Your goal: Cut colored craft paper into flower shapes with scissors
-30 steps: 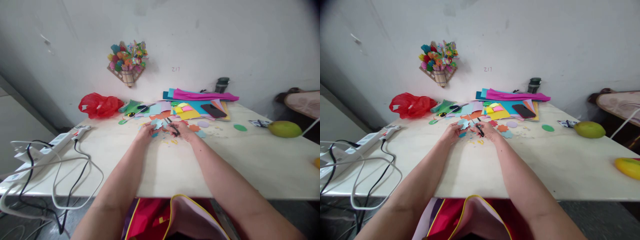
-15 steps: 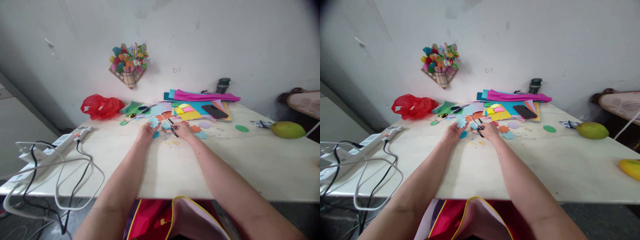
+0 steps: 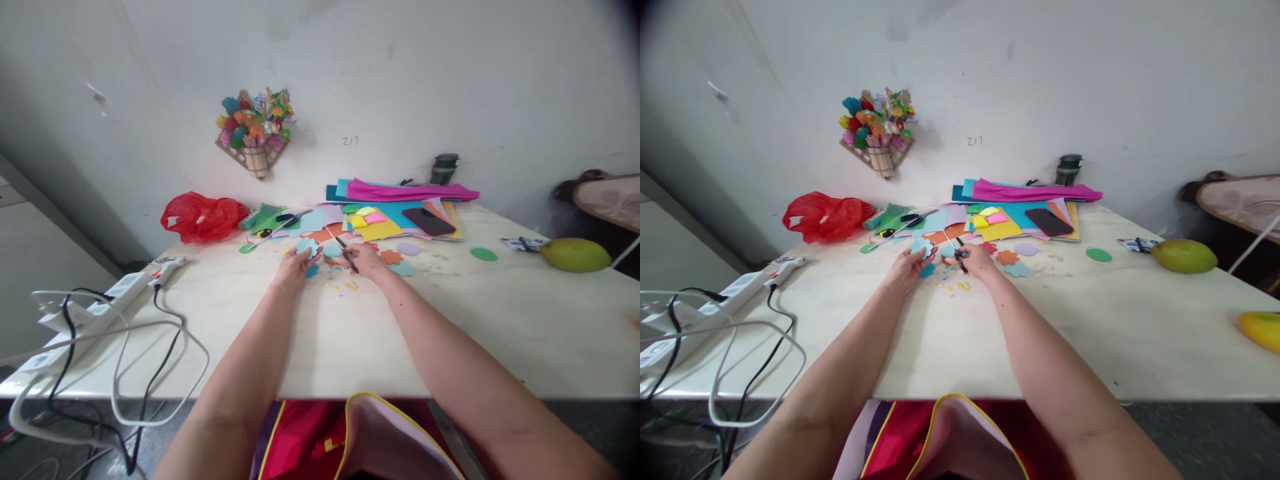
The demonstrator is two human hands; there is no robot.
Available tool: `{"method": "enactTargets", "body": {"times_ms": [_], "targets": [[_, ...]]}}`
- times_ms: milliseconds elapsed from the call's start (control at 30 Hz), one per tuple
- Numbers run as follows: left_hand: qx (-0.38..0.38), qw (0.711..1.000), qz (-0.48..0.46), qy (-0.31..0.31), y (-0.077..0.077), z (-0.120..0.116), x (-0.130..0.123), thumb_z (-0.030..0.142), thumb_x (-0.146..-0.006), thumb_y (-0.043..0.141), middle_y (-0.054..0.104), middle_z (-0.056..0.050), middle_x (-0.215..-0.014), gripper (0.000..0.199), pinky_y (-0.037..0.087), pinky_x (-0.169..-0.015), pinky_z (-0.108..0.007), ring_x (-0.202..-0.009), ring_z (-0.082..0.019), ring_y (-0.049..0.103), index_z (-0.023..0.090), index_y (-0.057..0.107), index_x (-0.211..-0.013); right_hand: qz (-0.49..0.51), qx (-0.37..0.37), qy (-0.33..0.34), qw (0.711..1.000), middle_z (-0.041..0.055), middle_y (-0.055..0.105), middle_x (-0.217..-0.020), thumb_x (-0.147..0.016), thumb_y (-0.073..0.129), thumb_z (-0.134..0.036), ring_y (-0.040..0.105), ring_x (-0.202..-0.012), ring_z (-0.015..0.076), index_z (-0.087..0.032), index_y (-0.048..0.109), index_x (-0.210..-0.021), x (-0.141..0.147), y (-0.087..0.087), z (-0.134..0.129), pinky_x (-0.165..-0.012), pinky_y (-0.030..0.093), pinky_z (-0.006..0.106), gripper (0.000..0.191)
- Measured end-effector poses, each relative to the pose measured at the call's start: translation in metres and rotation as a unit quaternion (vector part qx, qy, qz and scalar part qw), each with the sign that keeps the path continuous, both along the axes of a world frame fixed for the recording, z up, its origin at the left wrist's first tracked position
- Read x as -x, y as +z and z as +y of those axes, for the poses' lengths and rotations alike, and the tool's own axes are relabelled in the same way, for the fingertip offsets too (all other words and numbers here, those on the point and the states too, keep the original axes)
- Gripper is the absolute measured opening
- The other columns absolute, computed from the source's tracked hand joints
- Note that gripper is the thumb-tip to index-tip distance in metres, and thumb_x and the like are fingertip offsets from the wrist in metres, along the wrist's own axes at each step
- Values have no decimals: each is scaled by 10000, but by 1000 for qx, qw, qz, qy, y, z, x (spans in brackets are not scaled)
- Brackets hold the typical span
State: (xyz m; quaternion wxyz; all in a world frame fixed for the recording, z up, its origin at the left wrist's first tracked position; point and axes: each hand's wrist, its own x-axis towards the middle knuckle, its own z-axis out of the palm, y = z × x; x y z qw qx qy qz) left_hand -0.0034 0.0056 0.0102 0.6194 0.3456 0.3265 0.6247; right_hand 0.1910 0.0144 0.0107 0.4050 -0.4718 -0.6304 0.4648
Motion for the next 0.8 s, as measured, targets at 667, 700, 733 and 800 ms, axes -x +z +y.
{"method": "enactTargets", "body": {"times_ms": [667, 700, 733, 800], "targets": [[11, 998, 12, 66, 1, 2, -1, 26, -647, 787, 715, -41, -826, 293, 566, -680, -209, -791, -164, 725, 134, 634, -873, 32, 107, 67, 991, -31, 555, -477, -745, 780, -231, 442, -352, 47, -120, 650, -751, 2, 20, -25, -330, 318, 155, 171], [14, 997, 11, 69, 1, 2, 0, 29, -644, 786, 716, -43, -822, 289, 567, -666, -208, -781, -164, 724, 133, 634, -867, 30, 110, 70, 991, -32, 551, -473, -748, 777, -227, 435, -346, 46, -116, 655, -753, 2, 20, -25, -332, 321, 156, 164], [18, 997, 8, 72, 1, 2, 0, 32, -644, 785, 715, -45, -813, 278, 569, -655, -211, -766, -166, 723, 131, 633, -855, 29, 112, 71, 991, -34, 547, -470, -751, 772, -222, 432, -342, 45, -114, 657, -752, 2, 20, -25, -333, 323, 157, 158], [26, 997, 3, 76, 0, 3, 1, 41, -648, 783, 711, -49, -797, 254, 575, -649, -226, -743, -174, 723, 129, 628, -829, 29, 107, 73, 991, -34, 546, -466, -755, 765, -219, 432, -336, 48, -113, 650, -740, 1, 19, -24, -331, 324, 161, 158]]}}
